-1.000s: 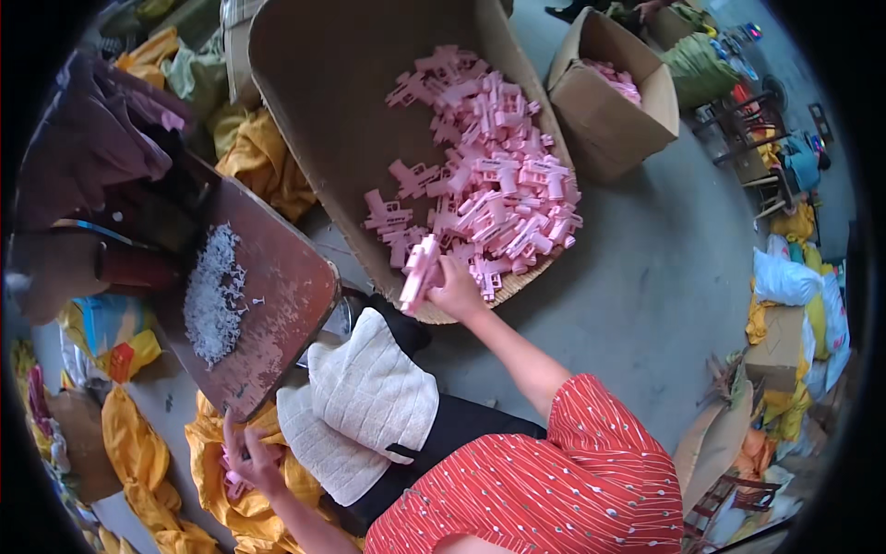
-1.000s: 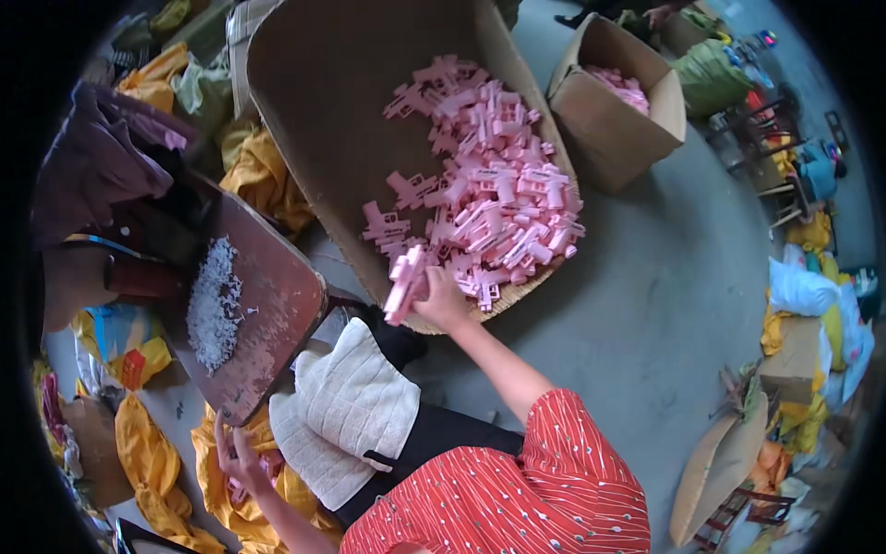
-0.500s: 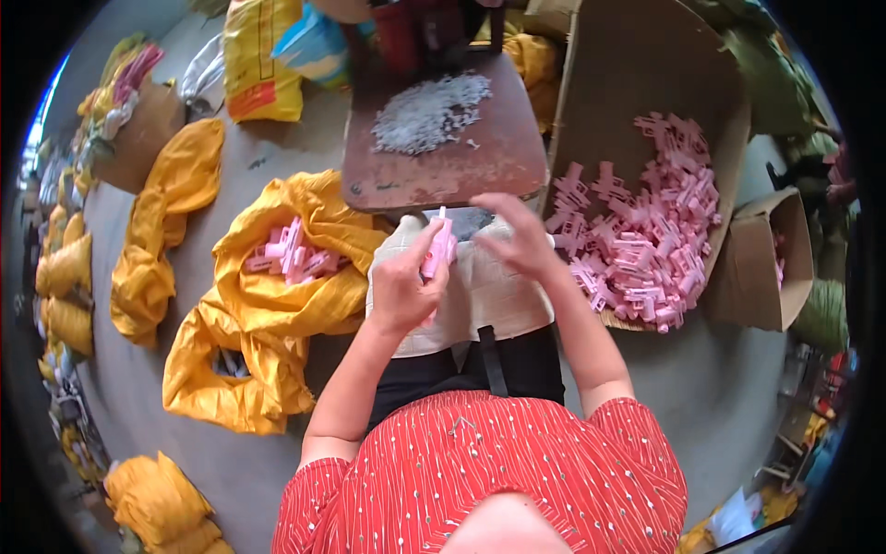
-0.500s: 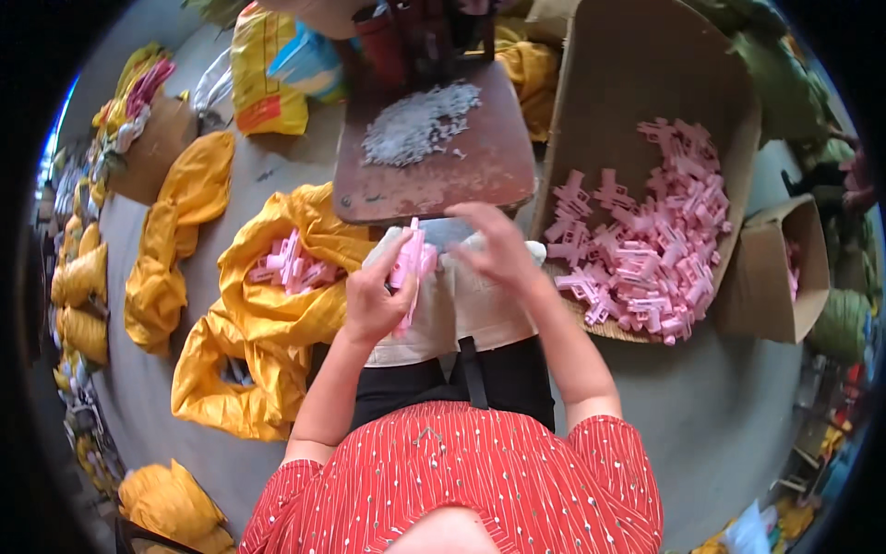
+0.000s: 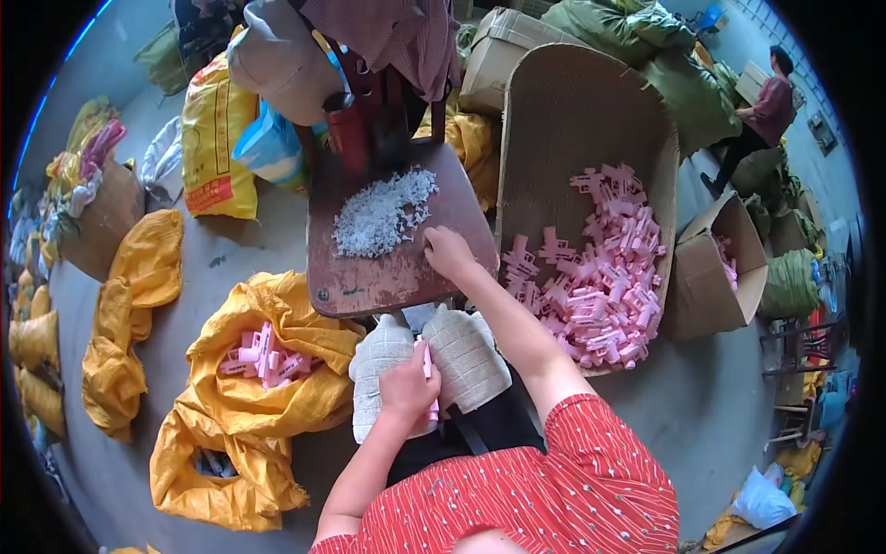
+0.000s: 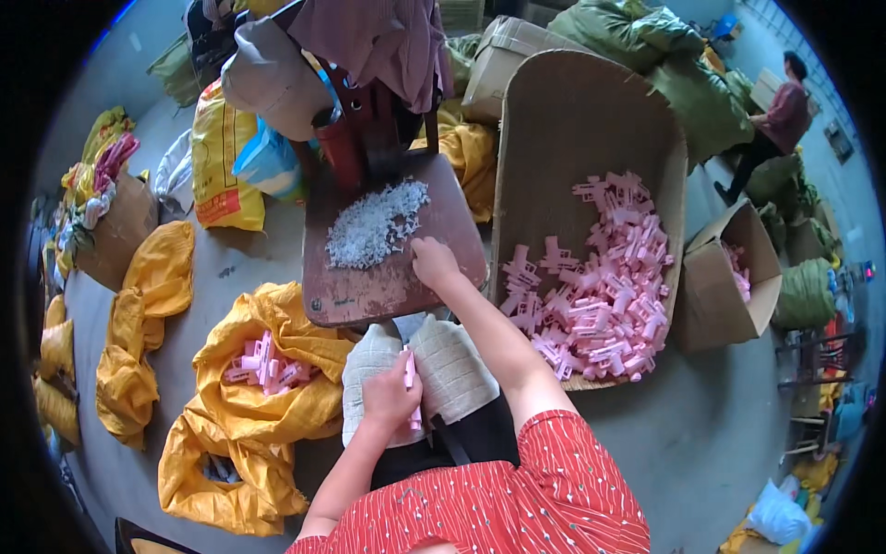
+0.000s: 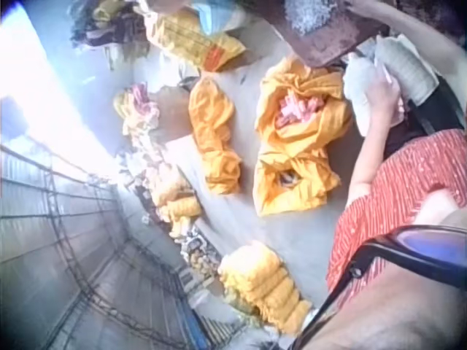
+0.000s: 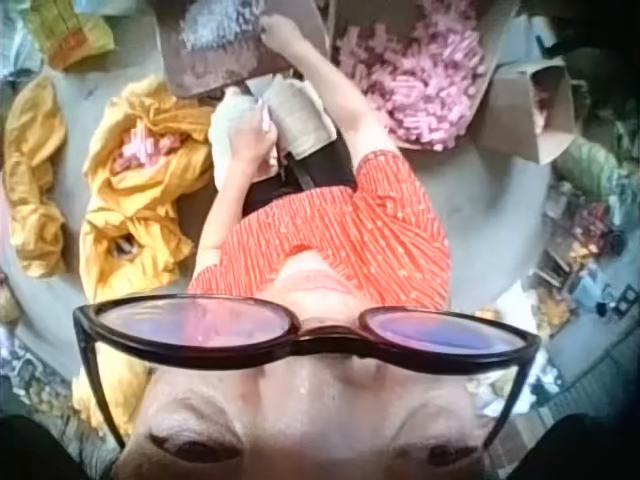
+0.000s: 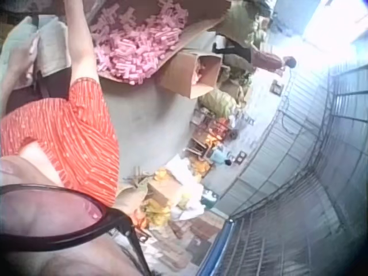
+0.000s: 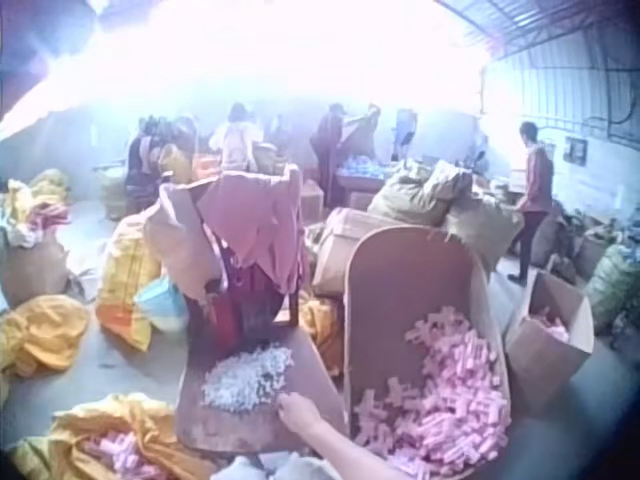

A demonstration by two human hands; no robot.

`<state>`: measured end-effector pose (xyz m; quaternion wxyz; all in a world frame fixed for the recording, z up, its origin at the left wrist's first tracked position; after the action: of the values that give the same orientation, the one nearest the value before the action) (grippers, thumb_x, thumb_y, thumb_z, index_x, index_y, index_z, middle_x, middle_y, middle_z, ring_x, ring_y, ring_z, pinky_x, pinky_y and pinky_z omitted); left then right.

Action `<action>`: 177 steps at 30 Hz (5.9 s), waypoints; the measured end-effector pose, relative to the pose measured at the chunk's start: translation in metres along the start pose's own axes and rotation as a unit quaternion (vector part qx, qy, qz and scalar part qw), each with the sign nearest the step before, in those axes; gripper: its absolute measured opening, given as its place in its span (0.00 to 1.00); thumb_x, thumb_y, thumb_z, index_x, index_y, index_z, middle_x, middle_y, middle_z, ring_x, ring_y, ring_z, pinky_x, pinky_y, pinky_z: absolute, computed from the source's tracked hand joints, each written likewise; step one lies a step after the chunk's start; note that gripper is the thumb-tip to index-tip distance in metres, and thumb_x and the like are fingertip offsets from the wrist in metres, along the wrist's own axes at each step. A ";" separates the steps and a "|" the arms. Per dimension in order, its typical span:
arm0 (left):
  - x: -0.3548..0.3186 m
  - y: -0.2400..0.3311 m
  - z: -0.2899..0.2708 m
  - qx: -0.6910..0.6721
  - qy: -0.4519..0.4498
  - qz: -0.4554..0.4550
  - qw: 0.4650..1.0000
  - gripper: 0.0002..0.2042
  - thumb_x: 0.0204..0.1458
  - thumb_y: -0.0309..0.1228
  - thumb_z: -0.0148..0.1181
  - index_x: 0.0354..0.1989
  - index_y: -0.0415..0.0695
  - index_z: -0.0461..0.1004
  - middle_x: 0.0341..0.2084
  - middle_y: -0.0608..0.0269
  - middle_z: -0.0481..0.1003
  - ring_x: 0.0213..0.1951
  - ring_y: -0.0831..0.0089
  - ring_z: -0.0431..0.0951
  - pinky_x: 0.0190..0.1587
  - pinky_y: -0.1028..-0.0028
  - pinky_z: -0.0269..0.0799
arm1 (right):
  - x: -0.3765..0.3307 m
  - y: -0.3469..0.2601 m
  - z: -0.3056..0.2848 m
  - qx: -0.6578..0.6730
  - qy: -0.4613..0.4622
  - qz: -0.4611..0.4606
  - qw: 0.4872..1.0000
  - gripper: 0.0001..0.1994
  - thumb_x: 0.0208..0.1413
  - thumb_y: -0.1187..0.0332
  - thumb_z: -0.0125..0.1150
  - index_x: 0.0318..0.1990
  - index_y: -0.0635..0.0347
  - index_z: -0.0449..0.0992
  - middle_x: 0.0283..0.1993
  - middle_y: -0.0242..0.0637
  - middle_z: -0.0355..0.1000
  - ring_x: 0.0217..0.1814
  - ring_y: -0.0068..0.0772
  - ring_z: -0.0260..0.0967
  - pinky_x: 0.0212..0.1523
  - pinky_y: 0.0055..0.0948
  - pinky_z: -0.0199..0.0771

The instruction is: The person assembles toy guns by retrieving parts from bags and boxes, inserting plastic components into the gun bodies, and fitting the pieces together by hand.

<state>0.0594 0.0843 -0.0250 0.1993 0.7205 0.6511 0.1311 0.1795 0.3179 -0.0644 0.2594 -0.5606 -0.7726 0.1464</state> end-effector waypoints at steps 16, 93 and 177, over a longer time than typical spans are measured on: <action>-0.007 -0.035 -0.088 -0.652 0.166 -0.046 0.739 0.18 0.60 0.24 0.46 0.56 0.38 0.76 0.12 0.76 0.63 0.15 0.89 0.56 0.20 0.85 0.51 | -0.190 -0.102 -0.086 0.336 -0.063 -0.015 0.940 0.07 0.51 0.81 0.65 0.39 0.65 0.79 0.39 0.36 0.75 0.41 0.29 0.77 0.42 0.26 0.77; -0.165 -0.502 0.056 -0.418 0.462 -0.501 0.600 0.10 0.47 0.25 0.56 0.36 0.36 0.79 0.32 0.53 0.80 0.35 0.61 0.81 0.39 0.65 0.74 | -0.028 -0.226 0.399 0.127 -0.365 -0.108 0.916 0.45 0.41 0.58 0.71 0.69 0.61 0.59 0.57 0.57 0.71 0.60 0.54 0.70 0.59 0.41 0.70; -0.090 -0.227 -0.027 0.018 -0.183 -0.243 0.953 0.26 0.49 0.38 0.64 0.58 0.43 0.73 0.21 0.56 0.76 0.27 0.64 0.78 0.35 0.65 0.73 | -0.065 0.152 0.001 0.524 -0.017 0.249 0.814 0.37 0.53 0.55 0.70 0.65 0.67 0.61 0.58 0.43 0.71 0.57 0.32 0.69 0.59 0.31 0.68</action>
<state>-0.1642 0.0150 -0.0990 0.3277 0.5557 0.7611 -0.0668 0.3144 0.3064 -0.1588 0.4551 -0.5102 -0.4176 0.5985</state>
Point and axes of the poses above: each hand's wrist, its own x-axis towards the middle knuckle, its own z-axis out of the palm, y = z × x, the point moved 8 cm from there along x, towards the middle knuckle
